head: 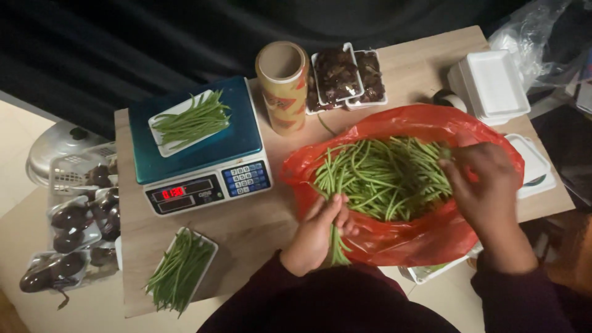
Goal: Sorting and weighing green beans on a digital scale in a food packaging environment
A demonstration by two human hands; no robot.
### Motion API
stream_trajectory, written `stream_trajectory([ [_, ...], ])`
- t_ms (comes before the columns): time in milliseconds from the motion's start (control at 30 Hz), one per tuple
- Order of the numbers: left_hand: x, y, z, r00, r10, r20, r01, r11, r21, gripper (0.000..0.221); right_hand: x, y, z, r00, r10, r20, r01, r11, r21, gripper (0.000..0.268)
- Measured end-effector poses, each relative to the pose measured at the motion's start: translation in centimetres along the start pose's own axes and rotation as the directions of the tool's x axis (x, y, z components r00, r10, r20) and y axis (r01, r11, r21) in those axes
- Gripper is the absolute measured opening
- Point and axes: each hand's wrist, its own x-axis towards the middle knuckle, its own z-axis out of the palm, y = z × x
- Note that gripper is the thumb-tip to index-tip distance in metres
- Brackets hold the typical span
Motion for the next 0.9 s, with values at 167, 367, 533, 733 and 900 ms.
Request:
stream_trajectory([
  [167, 0.9, 0.0, 0.2, 0.983, -0.128, 0.133, 0.178, 0.848, -0.499, 0.015, 1.5, -10.3, -3.6, 0.933, -0.292, -0.21, 0.351, 0.865, 0.358, 0.018],
  [367, 1.6, -0.5, 1.3, 0.995, 0.091, 0.036, -0.07, 0.921, -0.384, 0.033, -0.9, -12.9, 0.0, 0.81, -0.547, -0.211, 0.587, 0.764, 0.267, 0.019],
  [533, 1.7, 0.3, 1.4, 0.997, 0.074, -0.026, -0.078, 0.914, -0.399, 0.03, -1.4, -13.6, 0.4, 0.805, -0.556, -0.206, 0.593, 0.76, 0.266, 0.019],
  [733, 2.0, 0.6, 0.8, 0.982, 0.168, -0.087, -0.187, 0.937, -0.295, 0.022, -2.5, -13.6, 0.9, 0.83, -0.538, -0.147, 0.556, 0.778, 0.292, 0.03],
  [900, 2.0, 1.4, -0.3, 0.978, 0.205, -0.045, -0.209, 0.933, -0.292, 0.017, -3.1, -13.4, 1.5, 0.847, -0.53, -0.043, 0.508, 0.784, 0.356, 0.033],
])
